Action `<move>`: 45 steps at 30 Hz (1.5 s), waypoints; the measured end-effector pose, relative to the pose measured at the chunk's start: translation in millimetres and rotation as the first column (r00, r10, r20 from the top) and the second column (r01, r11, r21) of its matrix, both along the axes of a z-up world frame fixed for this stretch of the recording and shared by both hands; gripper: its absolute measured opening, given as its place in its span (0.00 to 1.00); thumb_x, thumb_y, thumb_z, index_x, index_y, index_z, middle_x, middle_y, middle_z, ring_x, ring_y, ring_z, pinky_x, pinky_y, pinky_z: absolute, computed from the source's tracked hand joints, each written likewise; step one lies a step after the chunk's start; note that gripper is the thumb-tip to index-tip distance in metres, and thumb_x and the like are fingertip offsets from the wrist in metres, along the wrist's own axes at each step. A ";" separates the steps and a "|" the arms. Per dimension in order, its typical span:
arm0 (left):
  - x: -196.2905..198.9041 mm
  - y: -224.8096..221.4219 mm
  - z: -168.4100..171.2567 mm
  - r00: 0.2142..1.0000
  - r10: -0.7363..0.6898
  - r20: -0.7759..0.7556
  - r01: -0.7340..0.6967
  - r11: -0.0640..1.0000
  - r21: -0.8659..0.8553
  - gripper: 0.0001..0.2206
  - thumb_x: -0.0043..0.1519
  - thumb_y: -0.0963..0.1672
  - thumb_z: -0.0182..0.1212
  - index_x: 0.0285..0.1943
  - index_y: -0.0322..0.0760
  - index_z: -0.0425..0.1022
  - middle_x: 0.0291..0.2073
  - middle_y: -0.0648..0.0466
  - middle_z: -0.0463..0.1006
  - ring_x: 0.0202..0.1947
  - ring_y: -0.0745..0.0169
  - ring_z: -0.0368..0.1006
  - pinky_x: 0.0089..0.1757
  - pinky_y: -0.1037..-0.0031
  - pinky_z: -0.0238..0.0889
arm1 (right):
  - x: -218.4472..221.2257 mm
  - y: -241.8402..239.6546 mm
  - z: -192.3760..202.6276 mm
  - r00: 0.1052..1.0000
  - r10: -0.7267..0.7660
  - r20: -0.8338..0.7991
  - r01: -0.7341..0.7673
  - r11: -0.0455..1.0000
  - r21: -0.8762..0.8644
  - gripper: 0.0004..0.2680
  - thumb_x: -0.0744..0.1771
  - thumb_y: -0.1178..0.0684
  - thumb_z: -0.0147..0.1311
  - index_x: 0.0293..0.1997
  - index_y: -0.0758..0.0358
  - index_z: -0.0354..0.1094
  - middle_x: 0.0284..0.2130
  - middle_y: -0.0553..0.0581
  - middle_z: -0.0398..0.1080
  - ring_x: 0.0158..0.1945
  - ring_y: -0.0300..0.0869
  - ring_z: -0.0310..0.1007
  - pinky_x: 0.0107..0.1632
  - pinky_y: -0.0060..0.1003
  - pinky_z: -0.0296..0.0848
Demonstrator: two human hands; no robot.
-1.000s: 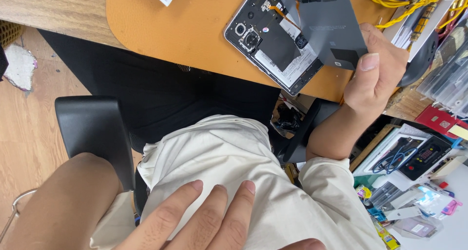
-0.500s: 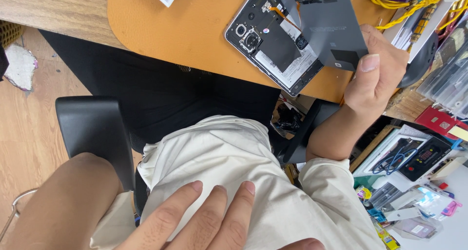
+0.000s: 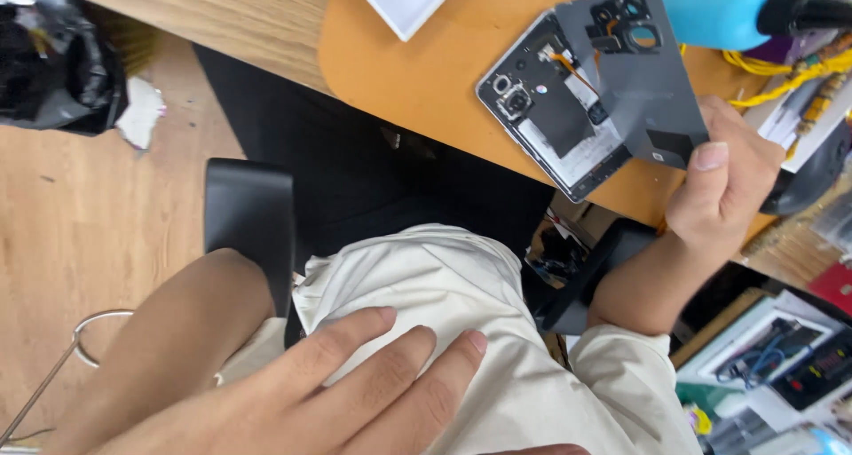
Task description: Repairing a smartphone by prying off the back cover and handling internal components at a repair bench.
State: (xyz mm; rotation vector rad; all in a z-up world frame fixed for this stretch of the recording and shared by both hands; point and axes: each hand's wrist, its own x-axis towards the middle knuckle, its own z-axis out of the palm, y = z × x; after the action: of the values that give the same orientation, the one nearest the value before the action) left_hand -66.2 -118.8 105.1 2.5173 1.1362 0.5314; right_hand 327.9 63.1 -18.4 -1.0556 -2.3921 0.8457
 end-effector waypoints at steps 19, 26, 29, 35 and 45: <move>-19.4 125.5 -77.7 0.545 0.838 -0.013 -0.835 0.544 0.076 0.17 0.74 0.41 0.85 0.55 0.32 0.75 0.39 0.45 0.74 0.40 0.41 0.69 0.38 0.50 0.62 | -10.5 8.5 21.2 0.996 0.074 0.049 -0.072 0.997 -0.037 0.24 0.80 0.47 0.34 0.59 0.86 0.76 0.38 0.70 0.72 0.40 0.59 0.70 0.45 0.50 0.65; -3.5 135.6 -76.9 0.650 0.760 -0.016 -0.759 0.650 0.043 0.19 0.72 0.36 0.86 0.53 0.29 0.71 0.47 0.43 0.74 0.48 0.39 0.68 0.47 0.51 0.62 | -10.7 12.0 27.4 0.976 0.184 0.113 -0.190 0.981 0.048 0.15 0.79 0.57 0.53 0.75 0.77 0.73 0.50 0.69 0.79 0.45 0.57 0.74 0.53 0.50 0.74; 24.5 127.3 -52.5 0.711 0.696 0.103 -0.686 0.718 -0.116 0.13 0.83 0.34 0.76 0.66 0.24 0.72 0.52 0.40 0.74 0.45 0.46 0.69 0.49 0.58 0.64 | -11.6 7.6 33.6 0.962 0.219 0.161 -0.235 0.968 0.086 0.14 0.80 0.61 0.52 0.79 0.67 0.70 0.57 0.66 0.78 0.52 0.59 0.76 0.61 0.51 0.77; 64.7 101.1 -59.7 0.687 0.695 0.213 -0.511 0.670 -0.538 0.20 0.78 0.38 0.73 0.76 0.29 0.70 0.59 0.40 0.83 0.50 0.59 0.84 0.57 0.72 0.79 | -22.2 -19.5 40.0 0.896 0.112 0.431 -0.257 0.920 0.295 0.15 0.81 0.56 0.54 0.80 0.41 0.74 0.71 0.64 0.79 0.56 0.55 0.83 0.58 0.43 0.84; 70.5 108.9 -89.9 0.693 0.644 0.324 -0.406 0.720 -0.563 0.12 0.72 0.34 0.77 0.61 0.25 0.80 0.51 0.39 0.82 0.44 0.55 0.85 0.49 0.73 0.84 | -24.1 -28.1 24.4 0.847 0.048 0.530 -0.236 0.927 0.292 0.17 0.82 0.57 0.64 0.82 0.32 0.75 0.76 0.67 0.68 0.64 0.59 0.73 0.66 0.50 0.83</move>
State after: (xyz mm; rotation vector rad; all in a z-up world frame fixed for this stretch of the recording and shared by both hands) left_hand 4.3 -9.9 15.1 1.4771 1.5594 0.8873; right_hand 303.8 35.0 6.0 -1.0606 -2.9512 0.1550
